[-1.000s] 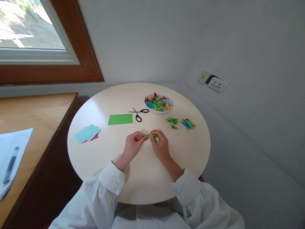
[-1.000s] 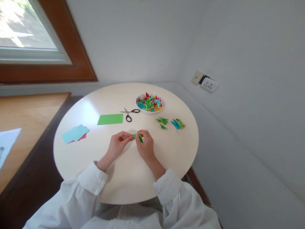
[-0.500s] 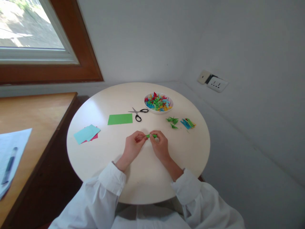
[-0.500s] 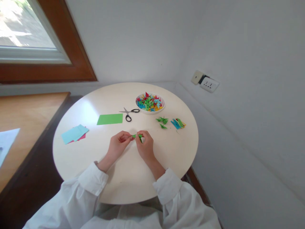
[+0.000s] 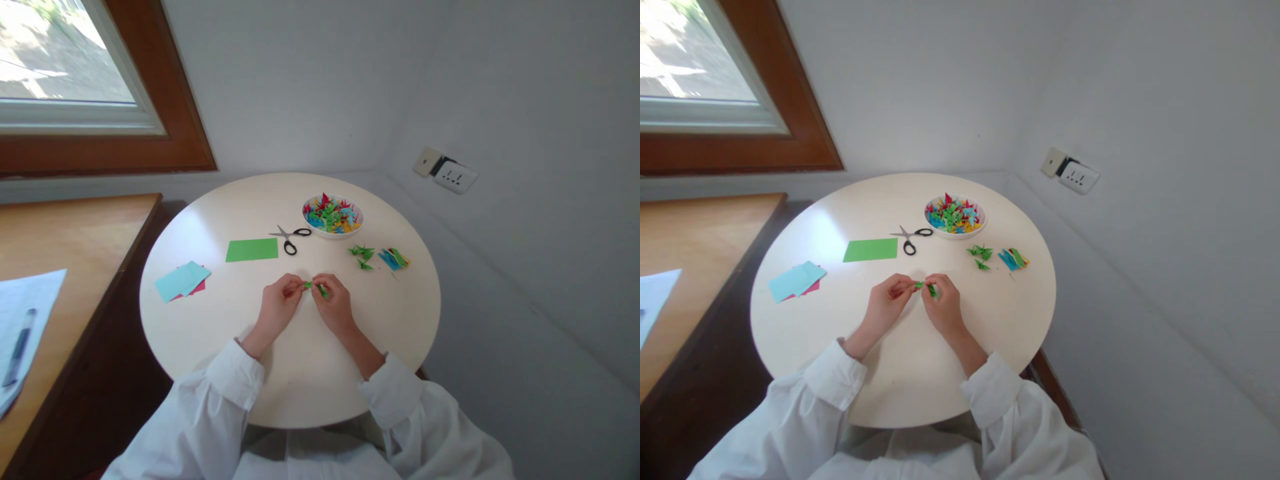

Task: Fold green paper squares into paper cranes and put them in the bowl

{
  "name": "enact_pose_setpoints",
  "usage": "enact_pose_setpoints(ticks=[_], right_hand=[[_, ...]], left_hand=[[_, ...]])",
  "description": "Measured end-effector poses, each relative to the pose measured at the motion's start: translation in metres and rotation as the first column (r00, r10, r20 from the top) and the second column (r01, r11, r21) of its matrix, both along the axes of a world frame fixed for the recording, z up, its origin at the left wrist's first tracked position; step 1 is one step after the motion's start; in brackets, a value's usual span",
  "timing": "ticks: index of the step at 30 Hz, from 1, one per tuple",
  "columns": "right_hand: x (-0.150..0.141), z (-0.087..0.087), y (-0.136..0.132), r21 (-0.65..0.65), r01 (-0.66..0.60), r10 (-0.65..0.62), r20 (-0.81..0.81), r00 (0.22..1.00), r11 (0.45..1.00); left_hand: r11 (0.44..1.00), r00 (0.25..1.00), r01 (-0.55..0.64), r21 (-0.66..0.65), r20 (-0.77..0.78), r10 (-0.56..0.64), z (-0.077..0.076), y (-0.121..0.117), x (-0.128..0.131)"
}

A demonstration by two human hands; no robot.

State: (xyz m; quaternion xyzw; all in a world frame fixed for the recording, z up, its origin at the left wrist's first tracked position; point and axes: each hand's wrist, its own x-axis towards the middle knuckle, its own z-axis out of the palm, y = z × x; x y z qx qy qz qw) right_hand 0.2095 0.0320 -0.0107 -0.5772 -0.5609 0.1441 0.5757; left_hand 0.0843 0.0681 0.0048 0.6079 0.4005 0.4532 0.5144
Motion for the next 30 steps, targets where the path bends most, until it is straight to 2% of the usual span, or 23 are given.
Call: enact_pose_setpoints(ticks=[6,12,17,30], right_hand=[[-0.0009,0.001,-0.0003,-0.002,-0.022,0.022,0.056,0.998,1.0],[-0.0025,0.0046,-0.0027,-0.057,0.021,-0.013,0.135,0.991,0.998],[-0.0038,0.0053,-0.004,-0.088,0.061,-0.046,0.165,0.985,0.994],[-0.0049,0.0068,-0.0045,-0.146,0.064,-0.039,0.163,0.986,0.987]], left_hand=[[1.0,0.998,0.004,-0.007,0.063,-0.003,0.0019,0.0025,0.0007],[0.995,0.989,0.026,-0.092,0.145,-0.012,0.0043,0.0044,0.0015],[0.996,0.99,0.019,-0.089,0.138,-0.007,0.0046,0.0035,0.0015],[0.999,0.996,-0.003,-0.045,0.084,0.007,0.0029,0.0042,0.0009]])
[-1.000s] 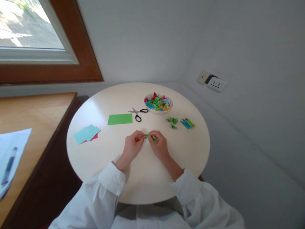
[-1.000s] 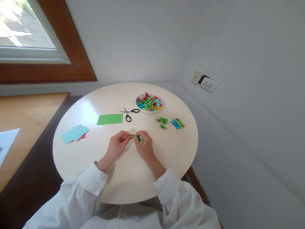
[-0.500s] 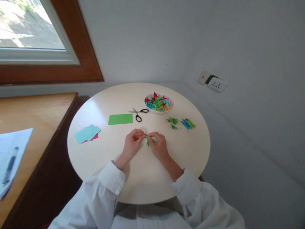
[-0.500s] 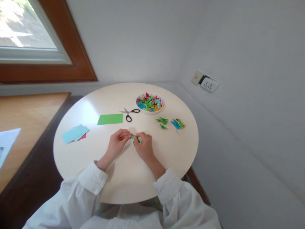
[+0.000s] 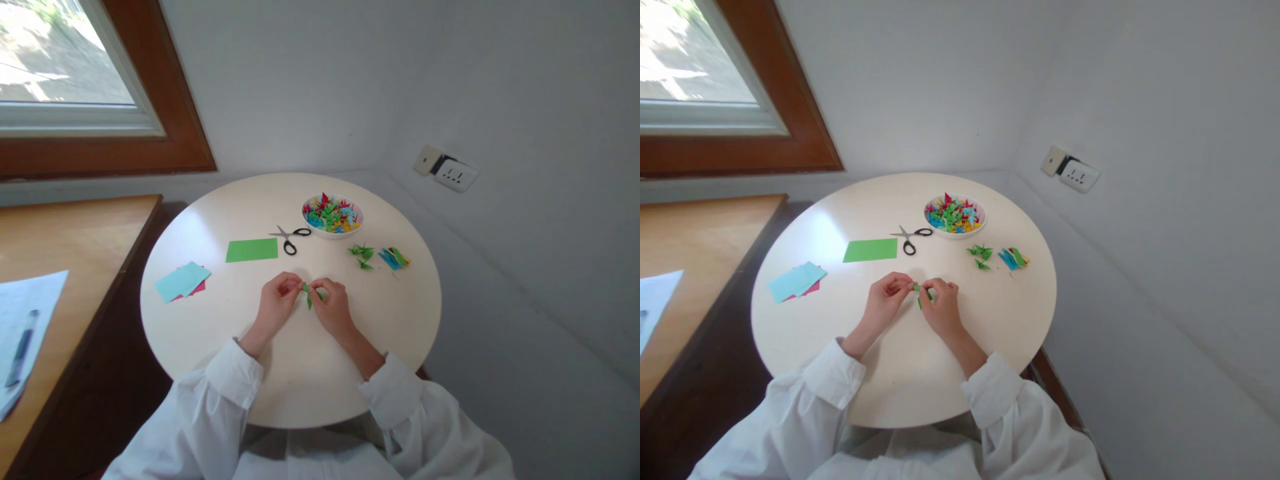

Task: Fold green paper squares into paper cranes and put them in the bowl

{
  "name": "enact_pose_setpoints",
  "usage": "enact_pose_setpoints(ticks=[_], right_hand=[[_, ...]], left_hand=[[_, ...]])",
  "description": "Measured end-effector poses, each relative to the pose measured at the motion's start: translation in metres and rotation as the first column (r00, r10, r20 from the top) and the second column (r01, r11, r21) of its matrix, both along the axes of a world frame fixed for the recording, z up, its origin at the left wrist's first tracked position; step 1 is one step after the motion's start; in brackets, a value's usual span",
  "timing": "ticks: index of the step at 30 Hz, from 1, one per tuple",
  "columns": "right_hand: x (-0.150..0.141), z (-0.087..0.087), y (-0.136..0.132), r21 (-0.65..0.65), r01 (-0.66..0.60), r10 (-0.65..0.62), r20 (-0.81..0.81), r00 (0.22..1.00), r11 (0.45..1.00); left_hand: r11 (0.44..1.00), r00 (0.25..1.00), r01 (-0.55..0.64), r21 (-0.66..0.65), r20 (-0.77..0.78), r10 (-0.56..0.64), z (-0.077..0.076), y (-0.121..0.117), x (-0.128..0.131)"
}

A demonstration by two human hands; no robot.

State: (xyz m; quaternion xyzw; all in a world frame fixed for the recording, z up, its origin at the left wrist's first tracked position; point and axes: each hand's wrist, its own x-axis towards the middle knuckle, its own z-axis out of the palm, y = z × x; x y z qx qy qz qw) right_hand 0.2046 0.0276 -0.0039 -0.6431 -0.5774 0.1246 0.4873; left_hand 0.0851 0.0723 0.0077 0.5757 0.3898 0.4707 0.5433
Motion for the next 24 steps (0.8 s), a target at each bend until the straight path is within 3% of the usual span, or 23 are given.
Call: enact_pose_setpoints(ticks=[8,24], right_hand=[[0.001,-0.0009,0.0011,0.001,-0.01,0.01,-0.039,0.999,1.0],[0.0,0.0013,0.0003,-0.012,-0.039,0.038,-0.05,0.998,0.999]], left_hand=[[0.998,0.999,0.051,-0.037,0.011,-0.05,-0.0016,-0.0002,0.0005],[0.998,0.999,0.048,0.037,-0.023,-0.047,-0.0002,-0.0015,0.0012]])
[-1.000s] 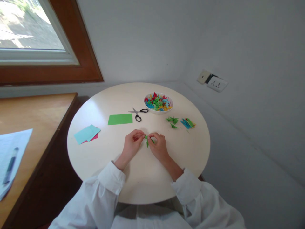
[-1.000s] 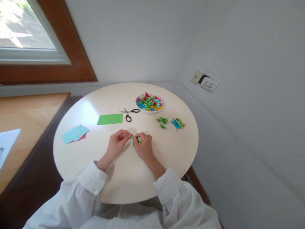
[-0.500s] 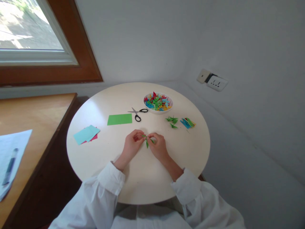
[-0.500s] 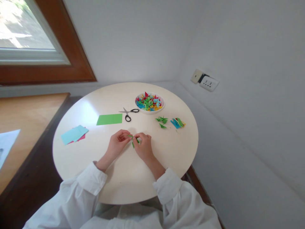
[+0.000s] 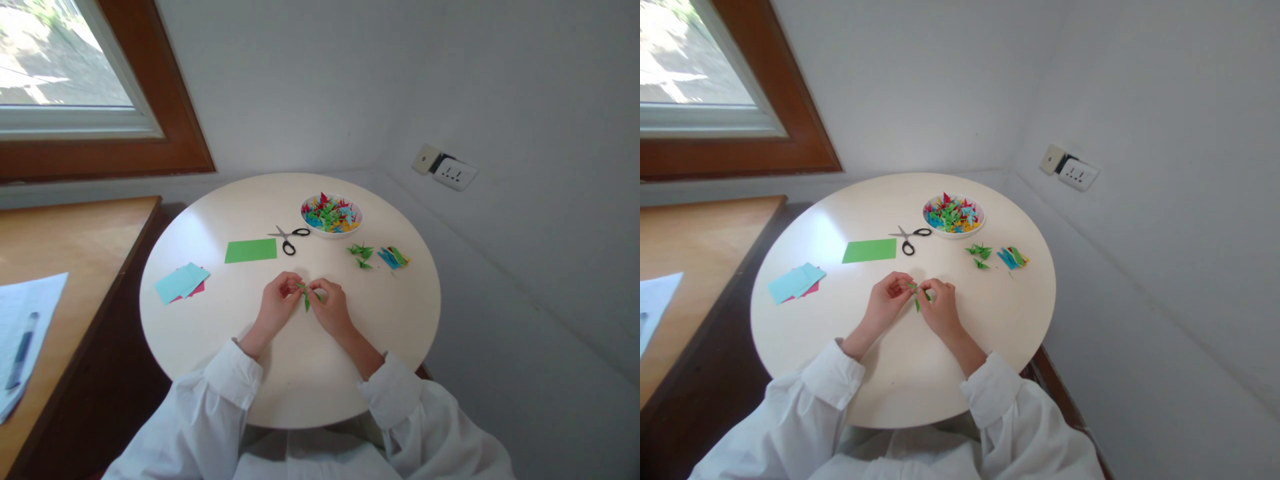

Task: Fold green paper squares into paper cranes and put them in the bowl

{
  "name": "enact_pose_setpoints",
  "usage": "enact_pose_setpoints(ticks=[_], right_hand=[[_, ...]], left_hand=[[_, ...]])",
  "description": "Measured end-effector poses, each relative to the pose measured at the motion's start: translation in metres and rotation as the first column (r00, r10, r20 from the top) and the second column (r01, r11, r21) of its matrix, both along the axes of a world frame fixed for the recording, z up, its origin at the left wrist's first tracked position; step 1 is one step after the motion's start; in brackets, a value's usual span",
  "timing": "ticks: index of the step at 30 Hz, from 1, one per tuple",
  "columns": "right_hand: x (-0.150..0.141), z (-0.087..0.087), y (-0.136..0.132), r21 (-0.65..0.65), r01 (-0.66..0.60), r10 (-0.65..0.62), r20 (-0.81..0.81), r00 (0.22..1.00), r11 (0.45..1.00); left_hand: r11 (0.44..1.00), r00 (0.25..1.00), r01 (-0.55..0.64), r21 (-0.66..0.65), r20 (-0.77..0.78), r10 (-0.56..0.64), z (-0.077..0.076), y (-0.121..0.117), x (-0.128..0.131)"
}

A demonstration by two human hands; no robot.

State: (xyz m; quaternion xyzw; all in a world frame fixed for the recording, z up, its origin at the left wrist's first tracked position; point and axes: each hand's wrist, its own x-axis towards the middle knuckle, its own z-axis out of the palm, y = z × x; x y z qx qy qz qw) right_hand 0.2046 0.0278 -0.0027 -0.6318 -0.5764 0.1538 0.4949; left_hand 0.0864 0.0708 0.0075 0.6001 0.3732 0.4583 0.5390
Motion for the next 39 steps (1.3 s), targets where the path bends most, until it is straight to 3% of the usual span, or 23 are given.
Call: enact_pose_setpoints(ticks=[10,39], right_hand=[[0.0003,-0.0008,0.0003,0.012,-0.039,0.04,-0.103,0.994,0.999],[0.0002,-0.0075,0.0045,0.065,-0.072,0.087,-0.269,0.959,0.995]], left_hand=[[0.995,0.998,-0.054,-0.087,0.039,0.058,0.0015,0.0001,-0.0003],[0.996,0.997,-0.066,-0.06,0.026,0.068,-0.0006,0.0005,-0.0011]])
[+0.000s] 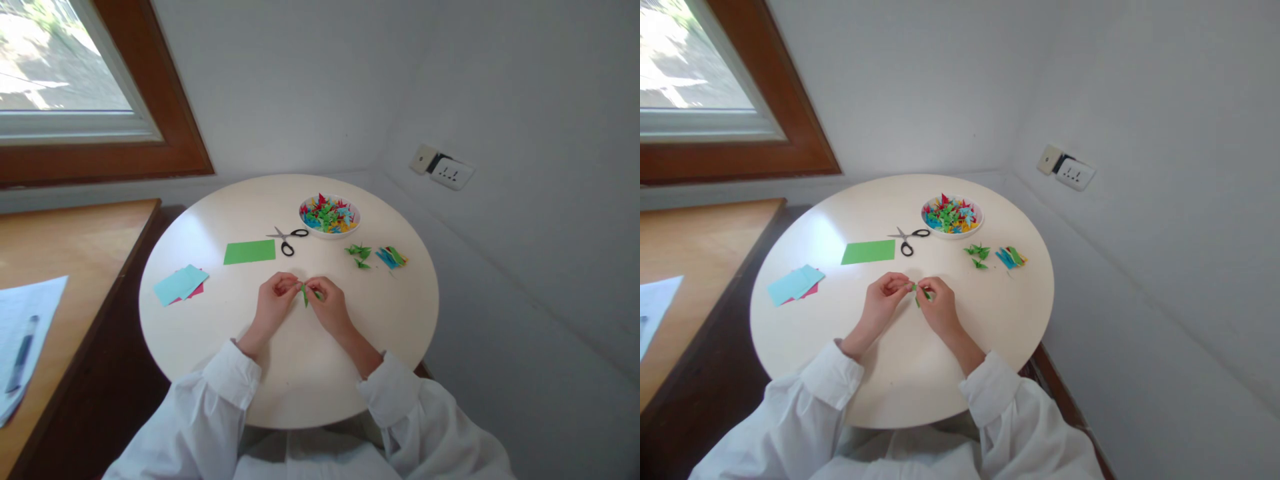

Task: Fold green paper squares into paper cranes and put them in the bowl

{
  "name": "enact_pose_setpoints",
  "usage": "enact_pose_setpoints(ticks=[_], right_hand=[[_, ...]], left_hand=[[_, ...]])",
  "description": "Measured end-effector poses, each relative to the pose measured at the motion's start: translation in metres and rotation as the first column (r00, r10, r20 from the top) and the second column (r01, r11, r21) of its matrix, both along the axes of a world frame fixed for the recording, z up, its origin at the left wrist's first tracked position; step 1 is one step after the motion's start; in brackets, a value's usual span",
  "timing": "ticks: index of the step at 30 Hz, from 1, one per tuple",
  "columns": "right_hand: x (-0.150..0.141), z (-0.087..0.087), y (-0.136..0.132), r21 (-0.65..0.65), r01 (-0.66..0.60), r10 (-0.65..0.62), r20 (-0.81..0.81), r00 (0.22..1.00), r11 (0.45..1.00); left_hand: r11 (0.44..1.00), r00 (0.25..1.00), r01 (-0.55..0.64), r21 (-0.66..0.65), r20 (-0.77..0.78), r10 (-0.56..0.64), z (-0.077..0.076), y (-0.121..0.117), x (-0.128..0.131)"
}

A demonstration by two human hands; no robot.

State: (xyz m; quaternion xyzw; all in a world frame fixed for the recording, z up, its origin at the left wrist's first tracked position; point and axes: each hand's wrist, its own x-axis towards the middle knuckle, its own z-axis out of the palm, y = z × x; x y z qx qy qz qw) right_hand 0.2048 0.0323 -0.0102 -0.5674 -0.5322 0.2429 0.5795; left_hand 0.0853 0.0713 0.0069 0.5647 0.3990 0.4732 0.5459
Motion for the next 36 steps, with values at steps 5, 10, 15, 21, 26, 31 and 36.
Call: enact_pose_setpoints(ticks=[5,10,15,21,26,31,36], right_hand=[[0.001,0.0,0.0,-0.001,0.012,-0.012,0.003,1.0,1.0],[0.001,-0.001,0.0,0.036,0.04,-0.041,0.033,0.999,0.999],[0.003,0.001,-0.001,0.05,0.092,-0.096,0.077,0.992,0.994],[0.003,0.003,-0.004,-0.045,0.072,-0.066,0.116,0.991,0.996],[0.003,0.007,-0.005,0.006,0.057,-0.057,0.13,0.99,0.998],[0.008,0.008,-0.005,0.045,0.058,-0.064,0.137,0.989,0.997],[0.012,0.008,-0.005,0.056,-0.002,-0.006,0.147,0.989,0.998]], left_hand=[[1.0,1.0,-0.004,-0.022,-0.007,0.004,0.002,-0.001,-0.001],[1.0,1.0,-0.013,0.007,-0.007,0.013,0.004,-0.002,-0.001],[0.995,0.995,-0.094,0.023,0.035,0.093,0.002,-0.001,-0.001],[0.978,0.978,-0.205,0.04,0.055,0.203,0.002,0.0,-0.002],[0.983,0.985,-0.174,0.064,0.027,0.172,0.002,-0.001,-0.002],[0.967,0.985,-0.062,0.247,-0.14,0.099,0.001,0.001,-0.005],[0.927,0.961,0.111,0.358,-0.275,-0.009,0.003,0.003,-0.009]])
